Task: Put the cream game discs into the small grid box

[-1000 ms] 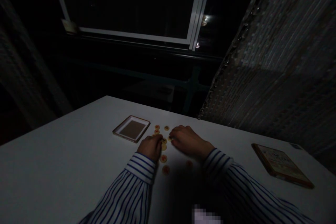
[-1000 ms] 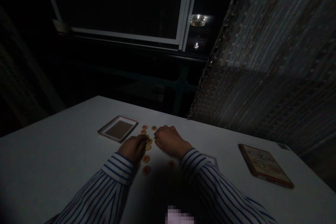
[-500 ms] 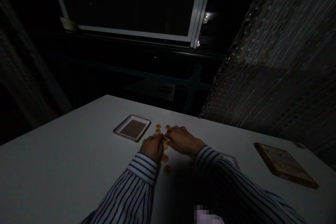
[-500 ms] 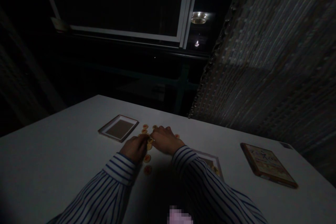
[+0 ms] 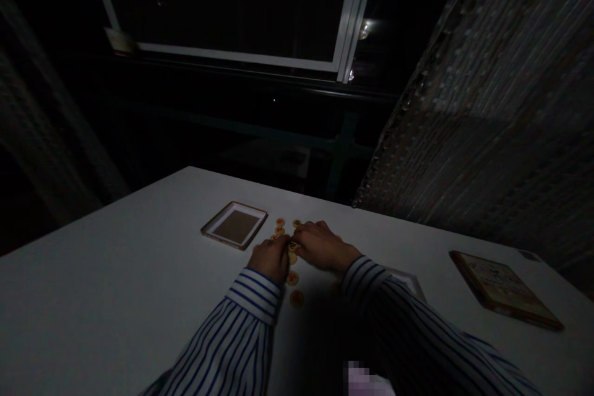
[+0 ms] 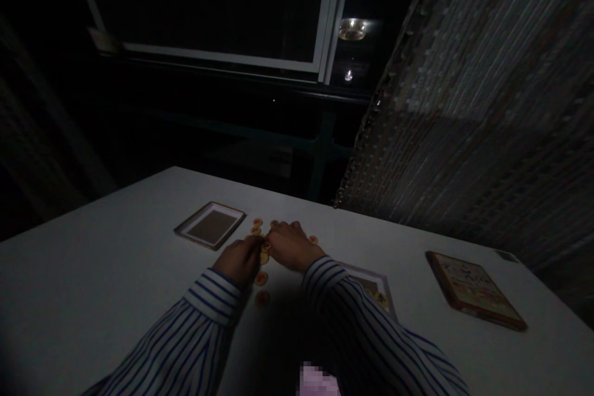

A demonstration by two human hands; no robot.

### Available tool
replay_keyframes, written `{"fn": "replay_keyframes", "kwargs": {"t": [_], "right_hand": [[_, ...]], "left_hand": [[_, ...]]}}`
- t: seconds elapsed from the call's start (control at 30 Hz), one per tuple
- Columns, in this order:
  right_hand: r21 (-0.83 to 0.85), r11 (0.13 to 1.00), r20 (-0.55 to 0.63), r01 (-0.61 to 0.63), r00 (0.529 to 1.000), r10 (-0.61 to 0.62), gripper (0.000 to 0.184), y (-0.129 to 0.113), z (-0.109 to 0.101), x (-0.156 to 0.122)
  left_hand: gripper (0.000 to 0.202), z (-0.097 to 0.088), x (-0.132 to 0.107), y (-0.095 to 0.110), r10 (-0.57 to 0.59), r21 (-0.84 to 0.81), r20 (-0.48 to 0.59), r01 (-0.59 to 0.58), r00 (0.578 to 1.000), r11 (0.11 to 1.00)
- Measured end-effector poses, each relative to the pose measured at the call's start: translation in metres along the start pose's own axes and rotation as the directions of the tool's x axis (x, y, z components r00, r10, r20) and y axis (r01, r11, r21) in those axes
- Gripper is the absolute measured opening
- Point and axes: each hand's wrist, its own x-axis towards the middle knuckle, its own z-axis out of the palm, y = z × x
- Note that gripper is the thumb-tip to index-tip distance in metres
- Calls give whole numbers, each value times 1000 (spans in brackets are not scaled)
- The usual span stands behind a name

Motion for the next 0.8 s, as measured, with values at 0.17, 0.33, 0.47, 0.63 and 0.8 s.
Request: {"fn": "replay_keyframes", "kwargs": {"t": [0.17,0.33,0.47,0.63,0.8], "right_hand": [[-1,1000,-19,-9,1000,9,23,-1,-5,-1],[-25,1000,-90,-15,996,13,27,-3,-10,-3],[-28,999,-140,-29,990,25,26,-5,-15,-7],[-37,999,-178,-23,984,17,25,-7,-22,-14],[-56,998,-205,-21,979,9,22,-10,-30,-25]], "left_hand": [[31,1,1,-2,-20,-64,-67,16,998,998],[31,-1,3,-4,-9,-208,-150,-23,989,978],[30,-5,3,-3,-37,-311,-191,-25,981,950],[27,-3,5,-1,-81,-471,-235,-40,969,881],[25,-2,4,3,-135,-635,-234,-46,963,771]]}}
